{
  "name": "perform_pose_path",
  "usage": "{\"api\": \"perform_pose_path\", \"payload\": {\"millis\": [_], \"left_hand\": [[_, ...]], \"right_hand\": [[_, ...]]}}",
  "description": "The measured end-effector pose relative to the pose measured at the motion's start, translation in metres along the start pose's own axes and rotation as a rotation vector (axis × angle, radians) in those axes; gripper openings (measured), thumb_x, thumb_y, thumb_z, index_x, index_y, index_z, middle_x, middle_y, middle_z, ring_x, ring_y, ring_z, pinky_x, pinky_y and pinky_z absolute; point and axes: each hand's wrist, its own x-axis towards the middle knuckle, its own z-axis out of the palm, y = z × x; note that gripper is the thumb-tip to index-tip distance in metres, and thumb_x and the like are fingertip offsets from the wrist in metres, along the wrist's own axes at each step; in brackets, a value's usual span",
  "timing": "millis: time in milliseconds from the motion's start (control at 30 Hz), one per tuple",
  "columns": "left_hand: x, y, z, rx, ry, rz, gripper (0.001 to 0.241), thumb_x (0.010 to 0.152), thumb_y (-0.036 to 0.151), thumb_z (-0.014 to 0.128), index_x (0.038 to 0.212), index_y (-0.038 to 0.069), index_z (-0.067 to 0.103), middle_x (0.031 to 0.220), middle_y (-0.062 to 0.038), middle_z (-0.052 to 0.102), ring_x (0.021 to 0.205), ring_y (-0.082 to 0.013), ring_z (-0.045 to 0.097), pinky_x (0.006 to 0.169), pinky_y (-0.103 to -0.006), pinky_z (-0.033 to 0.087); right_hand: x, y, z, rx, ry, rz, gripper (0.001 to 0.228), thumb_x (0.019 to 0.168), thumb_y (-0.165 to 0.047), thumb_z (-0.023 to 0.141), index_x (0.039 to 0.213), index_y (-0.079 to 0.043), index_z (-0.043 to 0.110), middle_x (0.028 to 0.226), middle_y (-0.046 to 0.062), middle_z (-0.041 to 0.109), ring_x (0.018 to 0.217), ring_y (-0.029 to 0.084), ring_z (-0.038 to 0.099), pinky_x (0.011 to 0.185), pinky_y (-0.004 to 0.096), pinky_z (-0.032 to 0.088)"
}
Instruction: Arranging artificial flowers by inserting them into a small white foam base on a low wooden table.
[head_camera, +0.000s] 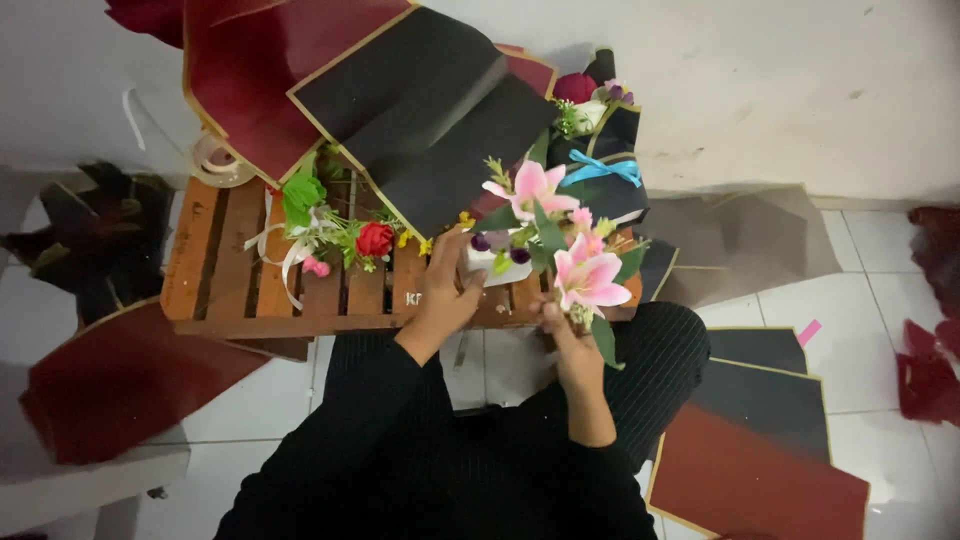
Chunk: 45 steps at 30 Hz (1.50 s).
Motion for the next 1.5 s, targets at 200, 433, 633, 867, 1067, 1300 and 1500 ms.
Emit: {"api": "perform_pose_path", "payload": {"millis": [200, 433, 633, 867, 1067, 1300, 1500], "left_hand": [[0.0, 0.001, 0.001, -0.043, 0.031, 0.081, 0.04, 0.092, -0.001, 0.066, 0.13, 0.005, 0.056, 0.136, -0.021, 0.05, 0.11, -0.0386, 0.059, 0.098, -0.0513, 0.047], [0.012, 0.02, -0.005, -0.6, 0.119, -0.577, 0.034, 0.102, 0.014, 0.046, 0.132, 0.009, 0.06, 0.133, -0.022, 0.058, 0.12, -0.0296, 0.057, 0.106, -0.0424, 0.042], [0.015, 0.009, -0.002, -0.478, 0.104, -0.486, 0.033, 0.099, 0.018, 0.052, 0.13, 0.011, 0.061, 0.131, -0.018, 0.059, 0.118, -0.0299, 0.058, 0.104, -0.0414, 0.044], [0.014, -0.005, 0.007, -0.352, 0.089, -0.39, 0.035, 0.095, 0.022, 0.06, 0.128, 0.014, 0.062, 0.129, -0.014, 0.059, 0.116, -0.0302, 0.06, 0.101, -0.0404, 0.046], [0.021, -0.012, 0.012, -0.237, 0.056, -0.288, 0.036, 0.092, 0.027, 0.066, 0.126, 0.016, 0.063, 0.127, -0.01, 0.059, 0.114, -0.0305, 0.061, 0.098, -0.0395, 0.048], [0.023, -0.012, 0.014, -0.105, 0.018, -0.173, 0.04, 0.088, 0.031, 0.074, 0.124, 0.018, 0.065, 0.125, -0.006, 0.06, 0.112, -0.0308, 0.062, 0.096, -0.0384, 0.05], [0.018, -0.017, 0.01, 0.016, 0.009, -0.092, 0.043, 0.085, 0.035, 0.08, 0.122, 0.02, 0.066, 0.123, -0.002, 0.06, 0.11, -0.0311, 0.064, 0.093, -0.0375, 0.052]], "right_hand": [[-0.002, 0.048, 0.0, 0.08, -0.144, -1.096, 0.007, 0.091, -0.014, 0.073, 0.094, -0.008, 0.076, 0.085, 0.01, 0.074, 0.082, 0.029, 0.07, 0.081, 0.041, 0.051], [-0.065, -0.018, 0.034, 0.132, -0.257, -1.362, 0.023, 0.1, -0.008, 0.054, 0.109, -0.001, 0.074, 0.106, 0.017, 0.075, 0.102, 0.032, 0.07, 0.094, 0.047, 0.052], [-0.076, -0.039, 0.037, 0.087, -0.23, -1.343, 0.023, 0.094, -0.001, 0.055, 0.104, 0.0, 0.075, 0.094, 0.016, 0.073, 0.086, 0.033, 0.07, 0.084, 0.045, 0.056], [-0.087, -0.06, 0.039, -0.05, -0.155, -1.372, 0.018, 0.09, 0.001, 0.06, 0.099, -0.001, 0.075, 0.08, 0.012, 0.068, 0.066, 0.031, 0.068, 0.067, 0.037, 0.059], [-0.081, -0.058, 0.058, 0.038, -0.082, -1.334, 0.034, 0.081, -0.007, 0.073, 0.115, -0.006, 0.07, 0.1, 0.007, 0.07, 0.084, 0.025, 0.071, 0.077, 0.032, 0.059], [-0.077, -0.081, 0.063, -0.087, 0.177, -1.465, 0.02, 0.097, -0.014, 0.049, 0.095, -0.016, 0.069, 0.096, -0.003, 0.066, 0.072, 0.027, 0.066, 0.072, 0.032, 0.058], [0.018, -0.021, 0.07, 1.22, -0.833, -0.596, 0.038, 0.096, -0.023, 0.067, 0.129, -0.006, 0.063, 0.12, 0.007, 0.069, 0.105, 0.018, 0.065, 0.094, 0.034, 0.052]]}}
